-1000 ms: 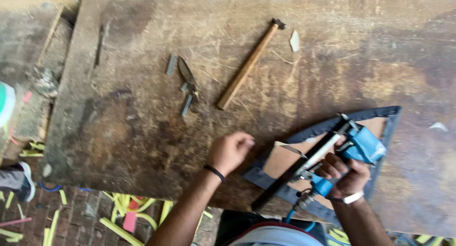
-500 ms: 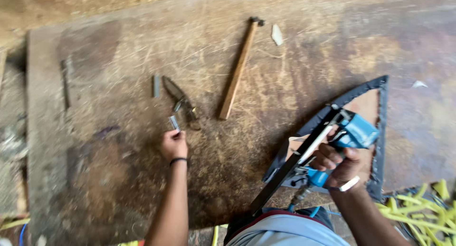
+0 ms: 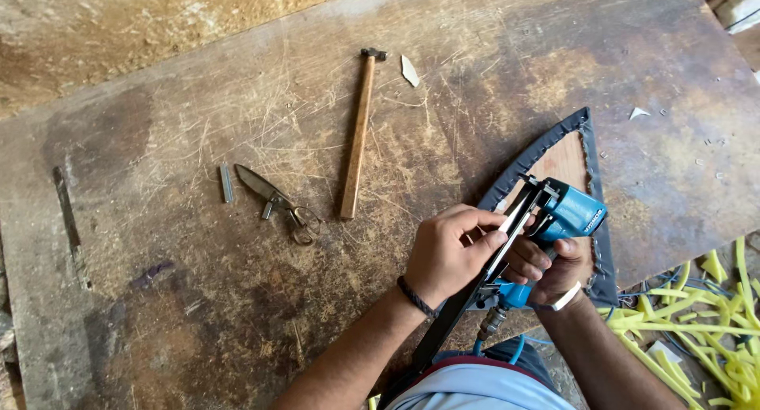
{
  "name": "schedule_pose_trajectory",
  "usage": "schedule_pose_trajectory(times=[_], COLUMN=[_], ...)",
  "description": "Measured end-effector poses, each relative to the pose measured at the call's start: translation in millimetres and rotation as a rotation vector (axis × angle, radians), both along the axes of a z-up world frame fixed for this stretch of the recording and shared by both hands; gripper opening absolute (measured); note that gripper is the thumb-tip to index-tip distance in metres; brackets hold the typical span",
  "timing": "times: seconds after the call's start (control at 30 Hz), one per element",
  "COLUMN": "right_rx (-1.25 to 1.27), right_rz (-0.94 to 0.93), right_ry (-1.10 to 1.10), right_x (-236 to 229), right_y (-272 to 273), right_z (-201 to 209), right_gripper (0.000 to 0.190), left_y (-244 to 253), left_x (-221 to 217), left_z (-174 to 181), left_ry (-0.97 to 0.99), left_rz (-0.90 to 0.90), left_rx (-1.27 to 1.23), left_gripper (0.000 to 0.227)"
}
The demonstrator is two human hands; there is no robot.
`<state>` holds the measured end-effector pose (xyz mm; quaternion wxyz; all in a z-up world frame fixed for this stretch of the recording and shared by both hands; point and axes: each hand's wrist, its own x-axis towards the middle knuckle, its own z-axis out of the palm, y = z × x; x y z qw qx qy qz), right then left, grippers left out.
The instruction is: The person staples a dark fabric onto a curved wooden board using a pneumatic staple gun. They repeatedly pull the fabric taut, staple along the edges, and trim excess material with scissors. The person also uses a hammer to flatten staples and flips the board to work on different sides.
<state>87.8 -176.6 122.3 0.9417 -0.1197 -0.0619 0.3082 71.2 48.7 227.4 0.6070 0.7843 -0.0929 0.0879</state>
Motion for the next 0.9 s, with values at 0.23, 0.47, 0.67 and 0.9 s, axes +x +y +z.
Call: schedule_pose_trajectory(times=[0.23,0.47,0.67,0.9], right_rx=[0.072,0.132,0.229,0.28], right_rz=[-0.056,-0.051,-0.074,-0.185], right_ry=[-0.006,-0.008,0.057,0.06], right_x=[-7.8,-9.3,-6.1,11.1], right_y=[-10.7,-27.3,-43.0,-62.0], right_z=[-0.5,-12.3,-39.7,-60.3], right_gripper=[0.042,0.042,0.04,0.031], left_y=[-18.2,-22.1,-59.3,-44.3], left_x=[-4.6,5.0,6.7,-7.4], left_z=[13.0,32.2,36.5,24.4], left_ry=[-0.027,-0.058,-0.105,0.193], left_rz=[-0.045,-0.088,-0.113,-0.294], left_rx=[0.037,0.166,0.278,-0.005], left_gripper=[0.016,0.012,0.015,0.035])
